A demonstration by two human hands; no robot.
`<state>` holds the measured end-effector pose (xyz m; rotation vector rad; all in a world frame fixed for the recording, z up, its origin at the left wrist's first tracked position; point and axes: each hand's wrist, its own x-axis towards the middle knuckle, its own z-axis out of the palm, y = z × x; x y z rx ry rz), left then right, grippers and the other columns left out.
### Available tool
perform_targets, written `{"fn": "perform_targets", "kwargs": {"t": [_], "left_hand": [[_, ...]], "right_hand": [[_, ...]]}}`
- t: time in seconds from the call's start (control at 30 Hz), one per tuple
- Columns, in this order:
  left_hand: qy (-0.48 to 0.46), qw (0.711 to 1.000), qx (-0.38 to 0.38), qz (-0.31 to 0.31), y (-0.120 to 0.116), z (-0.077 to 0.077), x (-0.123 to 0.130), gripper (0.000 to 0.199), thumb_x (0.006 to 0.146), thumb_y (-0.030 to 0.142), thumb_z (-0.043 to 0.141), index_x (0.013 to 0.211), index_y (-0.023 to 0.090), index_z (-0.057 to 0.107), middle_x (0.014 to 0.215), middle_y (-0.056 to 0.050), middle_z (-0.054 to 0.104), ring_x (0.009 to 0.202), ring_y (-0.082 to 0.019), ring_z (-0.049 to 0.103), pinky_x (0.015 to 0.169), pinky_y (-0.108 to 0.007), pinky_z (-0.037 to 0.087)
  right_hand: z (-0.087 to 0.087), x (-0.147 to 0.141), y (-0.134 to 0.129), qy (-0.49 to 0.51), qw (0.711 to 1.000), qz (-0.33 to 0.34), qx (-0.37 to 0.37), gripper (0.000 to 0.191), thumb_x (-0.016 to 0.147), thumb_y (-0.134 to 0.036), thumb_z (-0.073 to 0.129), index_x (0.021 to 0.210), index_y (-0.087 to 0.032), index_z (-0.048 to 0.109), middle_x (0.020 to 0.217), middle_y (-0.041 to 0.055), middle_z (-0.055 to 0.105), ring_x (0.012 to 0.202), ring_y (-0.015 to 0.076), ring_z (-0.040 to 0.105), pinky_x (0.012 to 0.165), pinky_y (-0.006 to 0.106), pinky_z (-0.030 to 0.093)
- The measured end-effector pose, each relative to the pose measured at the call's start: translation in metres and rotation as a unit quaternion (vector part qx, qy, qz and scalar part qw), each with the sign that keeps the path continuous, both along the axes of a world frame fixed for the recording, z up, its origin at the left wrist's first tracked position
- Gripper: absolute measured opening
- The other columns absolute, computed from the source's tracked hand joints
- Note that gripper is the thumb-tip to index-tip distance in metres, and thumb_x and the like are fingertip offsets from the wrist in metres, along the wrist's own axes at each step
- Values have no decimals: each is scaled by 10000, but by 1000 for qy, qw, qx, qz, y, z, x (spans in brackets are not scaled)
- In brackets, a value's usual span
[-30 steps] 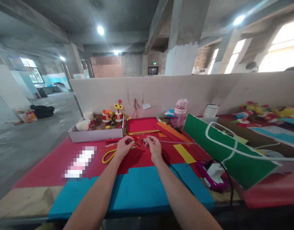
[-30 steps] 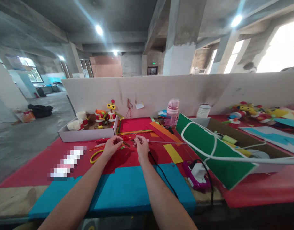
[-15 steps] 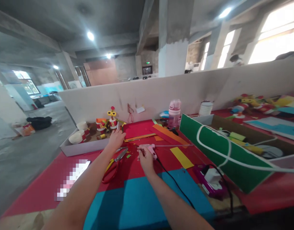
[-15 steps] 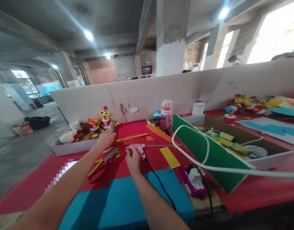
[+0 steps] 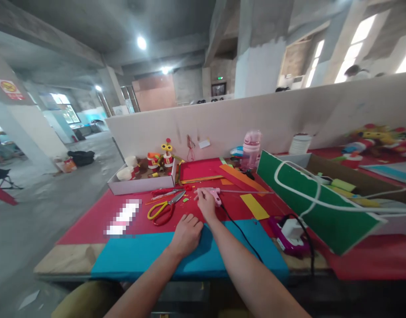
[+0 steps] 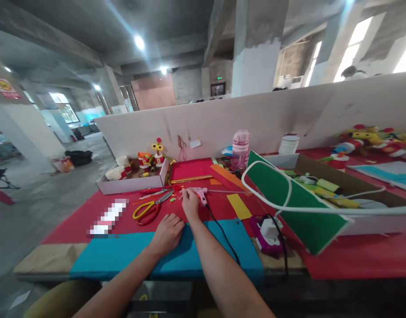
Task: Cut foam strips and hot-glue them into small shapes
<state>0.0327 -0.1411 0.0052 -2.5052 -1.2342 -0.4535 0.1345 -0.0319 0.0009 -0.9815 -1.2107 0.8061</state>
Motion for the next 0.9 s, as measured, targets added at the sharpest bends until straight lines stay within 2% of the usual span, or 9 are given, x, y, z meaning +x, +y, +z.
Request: {"fn": "perform_targets", "kwargs": {"t": [0.07, 0.23, 0.37, 0.6, 0.73, 0.9], "left_hand": [[1, 1000, -1, 2, 1, 3, -1, 169, 862, 156, 436, 803, 166, 594, 803, -98, 585, 829, -233, 485, 749, -384, 368], [-7, 1000, -15, 20, -2, 3, -2, 156, 842, 147, 452, 809, 164, 603, 825, -104, 591, 850, -237, 496, 764, -388, 384], [-53, 997, -37, 37, 0, -3, -5, 146, 794, 124, 485, 837, 164, 619, 859, -106, 601, 885, -245, 508, 780, -396, 412], [-112, 992, -56, 32, 2, -17, -11, 209, 727, 78, 510, 855, 167, 648, 888, -112, 625, 898, -247, 535, 823, -416, 455], [-125, 990, -48, 34, 3, -17, -12, 219, 714, 74, 512, 850, 168, 655, 894, -121, 635, 897, -249, 551, 831, -428, 459], [-127, 991, -36, 27, 1, -15, -8, 170, 721, 96, 506, 777, 162, 651, 812, -128, 618, 822, -236, 548, 743, -395, 462]], "right_hand": [[0, 2, 0, -20, 1000, -14, 17, 526, 842, -628, 395, 653, -200, 633, 535, 20, 600, 593, 176, 583, 639, 290, 439], [0, -1, -7, 15, 1000, -14, 0, 652, 835, -711, 281, 622, -193, 614, 510, 34, 592, 541, 179, 578, 609, 296, 435], [4, -8, -22, 39, 999, -27, 3, 649, 865, -684, 244, 650, -200, 618, 543, 42, 607, 560, 180, 584, 619, 296, 444], [3, -19, -36, 4, 999, 29, -39, 584, 912, -600, 259, 672, -213, 625, 573, 32, 612, 595, 179, 596, 631, 289, 436], [4, -20, -38, 4, 997, 61, -57, 556, 924, -570, 269, 671, -216, 615, 564, 21, 597, 576, 169, 585, 613, 280, 431], [5, -18, -39, -9, 995, 79, -58, 545, 922, -562, 297, 674, -214, 634, 572, 13, 596, 586, 160, 591, 634, 278, 438]]}}
